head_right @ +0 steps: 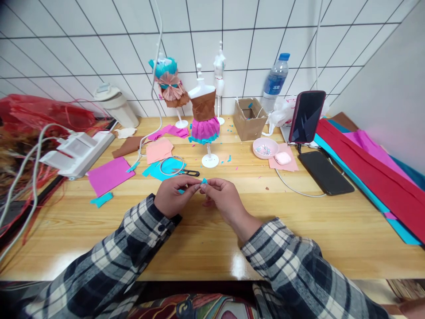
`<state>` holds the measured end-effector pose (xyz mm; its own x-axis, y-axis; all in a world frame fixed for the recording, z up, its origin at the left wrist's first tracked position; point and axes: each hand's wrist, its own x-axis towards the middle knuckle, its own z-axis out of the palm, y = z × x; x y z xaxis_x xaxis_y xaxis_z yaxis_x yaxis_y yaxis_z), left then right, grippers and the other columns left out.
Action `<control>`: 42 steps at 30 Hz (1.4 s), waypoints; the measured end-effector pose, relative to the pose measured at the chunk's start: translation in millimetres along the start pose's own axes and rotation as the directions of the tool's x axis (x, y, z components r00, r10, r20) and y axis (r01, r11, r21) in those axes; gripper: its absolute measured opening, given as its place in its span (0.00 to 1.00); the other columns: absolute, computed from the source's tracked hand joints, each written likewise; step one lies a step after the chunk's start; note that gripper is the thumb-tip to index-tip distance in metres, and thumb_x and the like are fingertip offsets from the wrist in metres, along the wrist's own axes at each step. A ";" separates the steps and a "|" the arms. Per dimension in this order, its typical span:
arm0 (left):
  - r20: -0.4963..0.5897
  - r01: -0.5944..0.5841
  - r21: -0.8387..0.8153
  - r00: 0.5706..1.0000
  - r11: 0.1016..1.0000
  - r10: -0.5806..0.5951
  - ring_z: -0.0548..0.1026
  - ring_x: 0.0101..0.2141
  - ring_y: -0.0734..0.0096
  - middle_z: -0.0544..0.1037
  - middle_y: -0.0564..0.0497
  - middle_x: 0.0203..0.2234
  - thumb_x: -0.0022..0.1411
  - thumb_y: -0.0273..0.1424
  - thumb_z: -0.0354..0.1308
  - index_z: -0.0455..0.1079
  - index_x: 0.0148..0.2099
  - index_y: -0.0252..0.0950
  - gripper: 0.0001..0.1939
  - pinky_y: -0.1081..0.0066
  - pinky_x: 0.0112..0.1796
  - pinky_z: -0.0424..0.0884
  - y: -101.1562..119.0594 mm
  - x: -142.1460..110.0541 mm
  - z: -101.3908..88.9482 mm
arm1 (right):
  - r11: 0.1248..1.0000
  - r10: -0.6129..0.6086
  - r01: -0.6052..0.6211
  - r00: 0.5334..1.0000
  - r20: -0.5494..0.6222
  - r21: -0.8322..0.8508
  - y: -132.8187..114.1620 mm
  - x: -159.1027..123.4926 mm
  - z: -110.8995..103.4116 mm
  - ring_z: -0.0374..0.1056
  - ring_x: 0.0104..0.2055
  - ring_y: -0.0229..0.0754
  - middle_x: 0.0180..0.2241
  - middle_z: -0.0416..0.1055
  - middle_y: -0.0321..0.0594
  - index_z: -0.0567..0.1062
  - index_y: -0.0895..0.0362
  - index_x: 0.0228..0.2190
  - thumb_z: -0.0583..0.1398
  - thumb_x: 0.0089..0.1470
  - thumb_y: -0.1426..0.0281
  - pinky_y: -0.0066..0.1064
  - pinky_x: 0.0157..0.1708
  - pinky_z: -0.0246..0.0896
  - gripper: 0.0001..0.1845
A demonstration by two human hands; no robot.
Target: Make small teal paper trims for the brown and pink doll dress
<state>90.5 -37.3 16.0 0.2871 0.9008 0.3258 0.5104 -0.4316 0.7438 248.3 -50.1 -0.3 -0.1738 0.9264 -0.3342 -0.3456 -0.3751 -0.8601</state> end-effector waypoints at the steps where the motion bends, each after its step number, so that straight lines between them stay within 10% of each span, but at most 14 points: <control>1: 0.004 -0.008 -0.012 1.000 1.000 0.008 0.77 0.29 0.70 0.81 0.47 0.28 0.59 0.31 0.59 0.78 0.37 0.34 0.08 0.74 0.28 0.71 -0.5 0.6 -0.5 | 1.000 -0.003 0.003 1.000 0.000 0.001 -0.2 -0.5 0.2 0.60 0.21 0.31 0.23 0.70 0.33 0.77 0.58 0.27 0.71 0.35 0.61 0.27 0.21 0.66 0.17; 11: 0.060 -0.005 -0.168 0.998 0.986 0.016 0.79 0.31 0.68 0.83 0.48 0.30 0.57 0.32 0.62 0.79 0.36 0.37 0.07 0.73 0.34 0.74 -6.8 5.1 -3.1 | 0.999 -0.026 0.027 1.000 -0.015 0.039 -0.8 -4.5 1.2 0.63 0.20 0.31 0.23 0.72 0.33 0.74 0.58 0.23 0.70 0.38 0.61 0.27 0.22 0.64 0.16; 24: -0.013 0.239 -0.378 0.965 0.894 -0.263 0.79 0.31 0.66 0.82 0.48 0.29 0.52 0.35 0.63 0.78 0.33 0.34 0.09 0.70 0.34 0.75 -10.7 3.7 3.9 | 0.995 0.026 -0.030 0.999 0.039 0.095 -2.9 -0.6 0.5 0.66 0.26 0.34 0.26 0.72 0.34 0.76 0.58 0.30 0.72 0.34 0.64 0.28 0.24 0.68 0.19; 42: -0.085 0.285 -0.277 0.944 0.918 -0.319 0.79 0.27 0.69 0.82 0.48 0.27 0.54 0.36 0.61 0.77 0.34 0.34 0.10 0.71 0.30 0.76 -3.5 0.7 12.9 | 0.991 -0.006 0.009 1.000 -0.024 0.137 4.4 -0.2 8.1 0.62 0.24 0.32 0.23 0.67 0.30 0.74 0.58 0.26 0.72 0.33 0.61 0.27 0.22 0.67 0.19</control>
<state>99.4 -35.7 6.2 0.0399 0.9920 0.1201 0.3254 -0.1265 0.9371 239.4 -52.2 -0.9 -0.1492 0.9292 -0.3381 -0.4699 -0.3675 -0.8026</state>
